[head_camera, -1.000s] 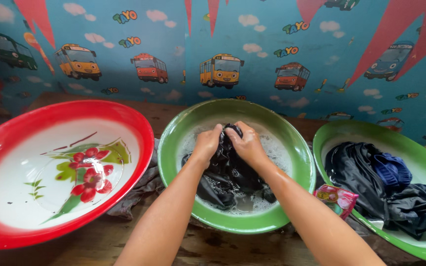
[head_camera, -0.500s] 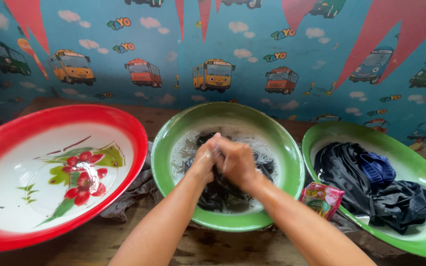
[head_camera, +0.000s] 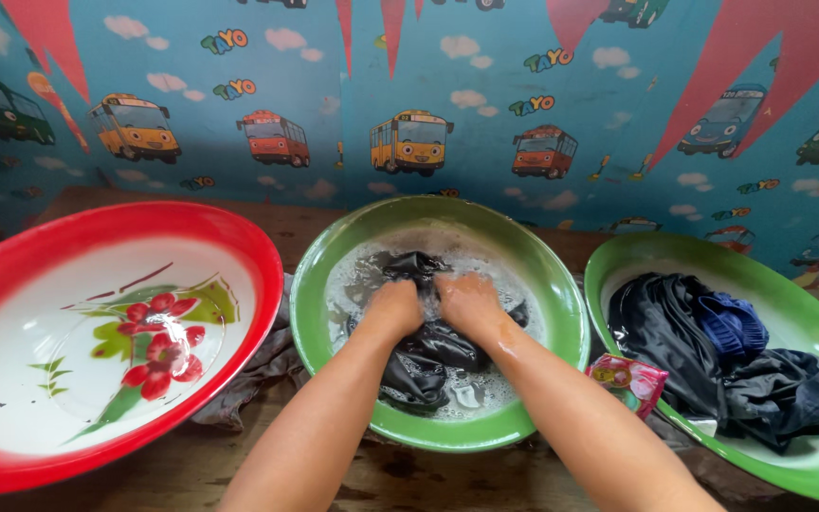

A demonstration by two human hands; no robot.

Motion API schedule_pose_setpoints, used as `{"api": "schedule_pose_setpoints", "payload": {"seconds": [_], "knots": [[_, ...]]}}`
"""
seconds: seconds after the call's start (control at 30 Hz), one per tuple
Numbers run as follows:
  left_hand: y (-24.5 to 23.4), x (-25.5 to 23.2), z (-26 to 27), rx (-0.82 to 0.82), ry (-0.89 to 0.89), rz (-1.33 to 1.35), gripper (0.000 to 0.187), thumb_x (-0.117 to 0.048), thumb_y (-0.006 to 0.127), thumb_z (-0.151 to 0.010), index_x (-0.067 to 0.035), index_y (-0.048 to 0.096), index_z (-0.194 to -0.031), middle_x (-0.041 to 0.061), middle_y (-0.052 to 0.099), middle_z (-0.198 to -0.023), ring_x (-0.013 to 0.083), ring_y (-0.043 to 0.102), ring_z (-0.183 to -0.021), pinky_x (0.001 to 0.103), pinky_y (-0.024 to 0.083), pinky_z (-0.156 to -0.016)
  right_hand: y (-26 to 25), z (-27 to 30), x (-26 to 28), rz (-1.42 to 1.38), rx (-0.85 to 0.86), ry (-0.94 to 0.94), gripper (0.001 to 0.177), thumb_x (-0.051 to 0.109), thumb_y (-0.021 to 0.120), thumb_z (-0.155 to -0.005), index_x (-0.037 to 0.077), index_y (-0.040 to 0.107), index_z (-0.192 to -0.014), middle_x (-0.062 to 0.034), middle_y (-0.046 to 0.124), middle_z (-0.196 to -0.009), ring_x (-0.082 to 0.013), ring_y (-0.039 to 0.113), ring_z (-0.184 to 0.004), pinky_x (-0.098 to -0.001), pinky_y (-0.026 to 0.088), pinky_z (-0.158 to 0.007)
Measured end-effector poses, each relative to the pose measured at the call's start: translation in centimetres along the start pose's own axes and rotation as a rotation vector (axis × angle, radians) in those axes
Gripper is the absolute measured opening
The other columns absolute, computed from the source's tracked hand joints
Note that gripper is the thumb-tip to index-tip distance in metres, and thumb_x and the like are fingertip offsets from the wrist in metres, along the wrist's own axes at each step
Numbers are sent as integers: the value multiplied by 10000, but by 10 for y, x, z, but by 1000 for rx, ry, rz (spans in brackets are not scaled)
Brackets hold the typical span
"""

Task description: The person hand-washes dark garments in a green basin filled with soapy water, repeatedly scrubbing and wringing the fabric. They then rinse the garments in a red basin and transfer them to a second green basin.

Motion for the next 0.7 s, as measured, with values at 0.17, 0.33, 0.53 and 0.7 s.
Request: {"api": "schedule_pose_setpoints", "payload": {"seconds": [0.17,0.33,0.53,0.7], "knots": [[-4,4,-7,-39,-182,949,434,-385,622,-1014,36,716,-1060,230,710,-948,299,622,-781,487,489,-724,-63,11,15,-752,-379,15,183,233,600,-984,64,657,-1023,-191,722,-919,-385,709,-867,-492,552,-782],[11,-30,22,175,-511,1594,446,-538,549,-1009,-125,649,-1143,110,675,-1064,238,608,-931,390,508,-766,-101,47,64,-666,-569,-200,130,186,622,-1001,66,670,-993,-178,706,-879,-405,708,-805,-457,542,-656],[12,-41,41,187,-179,1508,487,-486,625,-961,-62,657,-1199,135,675,-1164,262,640,-1019,423,542,-802,-108,57,67,-522,-560,-232,148,181,618,-1020,64,697,-976,-191,682,-827,-383,697,-722,-442,534,-604],[-4,-49,67,296,-310,1543,568,-572,581,-970,-123,598,-1317,93,611,-1324,227,582,-1187,402,486,-951,-117,54,56,-543,-607,-346,134,170,640,-1015,45,687,-1000,-187,684,-841,-382,662,-740,-416,527,-621]]}}
Point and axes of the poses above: each hand's wrist, its own z-axis away from the middle knuckle, its own y-axis out of the palm, x = y × z, the point moved 6 cm from there along -z, towards the middle knuckle
